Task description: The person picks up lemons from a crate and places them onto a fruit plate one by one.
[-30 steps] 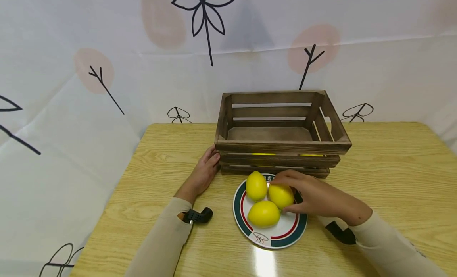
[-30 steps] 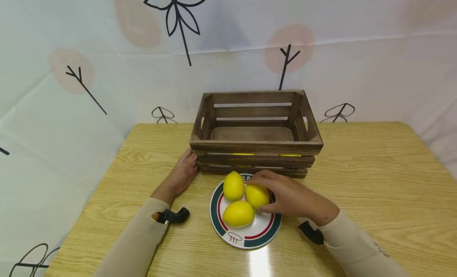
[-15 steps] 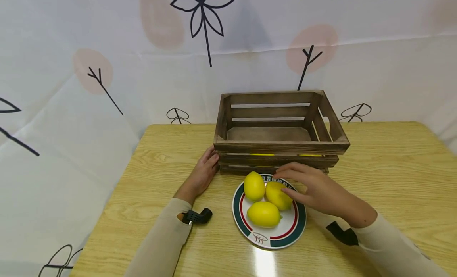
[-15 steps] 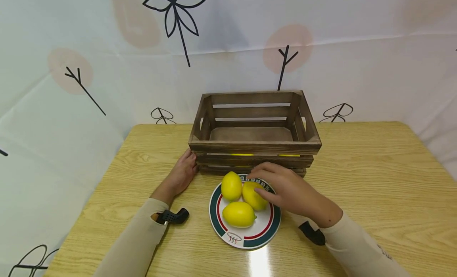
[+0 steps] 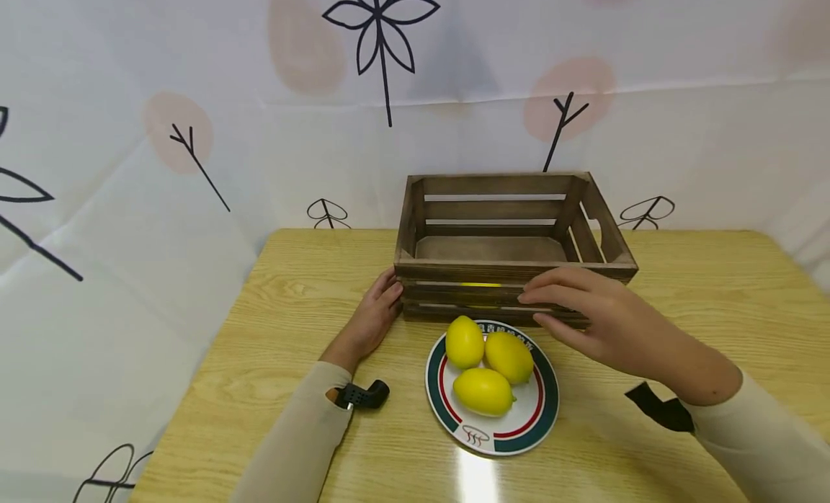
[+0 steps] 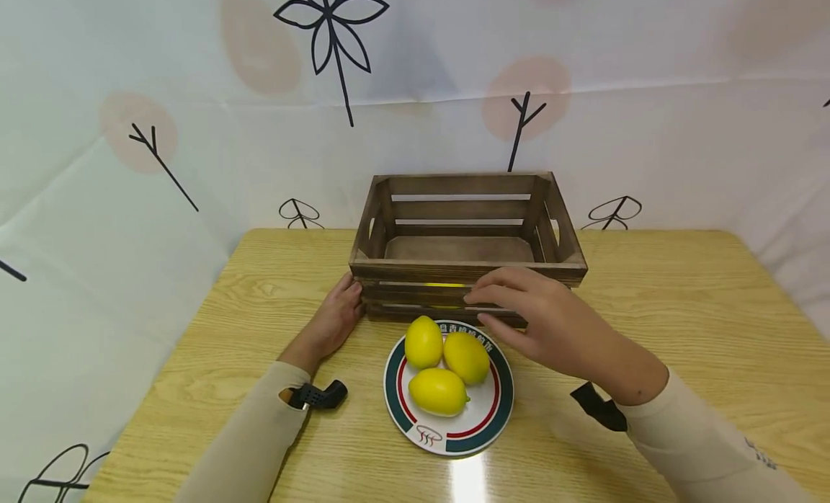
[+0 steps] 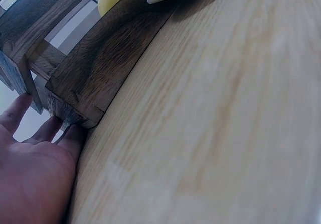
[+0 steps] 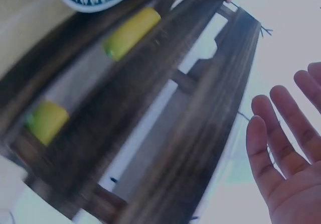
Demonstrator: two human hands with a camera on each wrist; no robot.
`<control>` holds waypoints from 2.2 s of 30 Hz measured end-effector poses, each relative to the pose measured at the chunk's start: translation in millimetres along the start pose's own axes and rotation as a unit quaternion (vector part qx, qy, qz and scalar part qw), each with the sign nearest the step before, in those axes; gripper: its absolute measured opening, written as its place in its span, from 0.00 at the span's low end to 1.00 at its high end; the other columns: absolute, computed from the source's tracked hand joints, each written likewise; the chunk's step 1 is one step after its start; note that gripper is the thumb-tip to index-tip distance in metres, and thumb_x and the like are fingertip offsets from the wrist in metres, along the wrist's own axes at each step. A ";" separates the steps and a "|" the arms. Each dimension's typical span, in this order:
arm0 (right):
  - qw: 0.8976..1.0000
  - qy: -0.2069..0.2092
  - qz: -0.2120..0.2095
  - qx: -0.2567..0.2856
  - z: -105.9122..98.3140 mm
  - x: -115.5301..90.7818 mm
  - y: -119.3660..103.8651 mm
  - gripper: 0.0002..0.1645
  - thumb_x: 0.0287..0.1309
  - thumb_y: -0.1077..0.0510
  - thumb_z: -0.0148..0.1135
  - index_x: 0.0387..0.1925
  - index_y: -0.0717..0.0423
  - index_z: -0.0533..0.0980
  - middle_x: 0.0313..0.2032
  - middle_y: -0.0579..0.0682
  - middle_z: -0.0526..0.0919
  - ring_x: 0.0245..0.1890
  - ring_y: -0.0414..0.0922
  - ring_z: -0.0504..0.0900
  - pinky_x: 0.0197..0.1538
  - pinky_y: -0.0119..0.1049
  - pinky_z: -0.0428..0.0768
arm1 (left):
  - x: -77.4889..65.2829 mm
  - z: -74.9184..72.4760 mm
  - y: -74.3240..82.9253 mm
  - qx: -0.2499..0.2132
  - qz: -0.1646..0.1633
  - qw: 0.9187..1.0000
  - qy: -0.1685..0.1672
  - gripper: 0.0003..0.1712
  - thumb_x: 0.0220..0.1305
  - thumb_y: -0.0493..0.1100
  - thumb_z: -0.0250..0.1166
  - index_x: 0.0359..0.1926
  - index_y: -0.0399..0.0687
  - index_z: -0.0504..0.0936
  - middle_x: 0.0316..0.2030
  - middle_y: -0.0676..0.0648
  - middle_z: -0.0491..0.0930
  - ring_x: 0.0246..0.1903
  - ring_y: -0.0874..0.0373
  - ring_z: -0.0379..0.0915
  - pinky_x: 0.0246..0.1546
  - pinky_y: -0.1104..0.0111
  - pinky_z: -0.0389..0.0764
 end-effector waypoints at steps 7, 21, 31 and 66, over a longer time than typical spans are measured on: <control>0.999 -0.024 -0.016 -0.018 -21.6 22.5 5.1 0.14 0.61 0.49 0.54 0.43 0.49 0.79 0.45 0.43 0.79 0.42 0.36 0.76 0.40 0.17 0.72 | -0.3 -0.3 2.0 0.001 0.000 1.000 -0.004 0.32 0.69 0.50 0.50 0.70 0.53 0.50 0.69 0.44 0.49 0.69 0.51 0.46 0.70 0.55 0.46; 0.994 -0.081 0.018 -0.073 -48.3 55.4 26.8 0.18 0.46 0.61 0.68 0.42 0.47 0.79 0.44 0.43 0.79 0.25 0.31 0.68 0.26 0.23 0.68 | 0.6 2.6 3.9 -0.004 0.001 1.000 0.000 0.34 0.68 0.49 0.51 0.70 0.52 0.49 0.69 0.44 0.48 0.69 0.50 0.45 0.70 0.55 0.45; 0.977 -0.173 0.114 -0.047 -49.3 86.0 49.0 0.15 0.54 0.59 0.63 0.45 0.46 0.77 0.46 0.44 0.78 0.35 0.37 0.76 0.35 0.33 0.79 | -0.7 2.8 3.1 0.001 0.001 1.000 0.005 0.33 0.69 0.51 0.50 0.70 0.53 0.50 0.69 0.45 0.49 0.69 0.51 0.44 0.70 0.56 0.45; 0.798 -0.481 0.286 0.221 39.7 140.0 121.9 0.17 0.64 0.54 0.50 0.54 0.46 0.73 0.58 0.51 0.72 0.38 0.47 0.83 0.44 0.42 0.79 | -5.7 3.0 3.5 -0.006 0.000 1.000 0.002 0.31 0.69 0.49 0.50 0.69 0.55 0.52 0.68 0.45 0.51 0.68 0.50 0.46 0.70 0.55 0.45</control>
Point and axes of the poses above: each hand's wrist, its own x-axis towards the middle knuckle, its own z-axis out of the palm, y = z × x, the point moved 3 cm from there along x, towards the middle knuckle
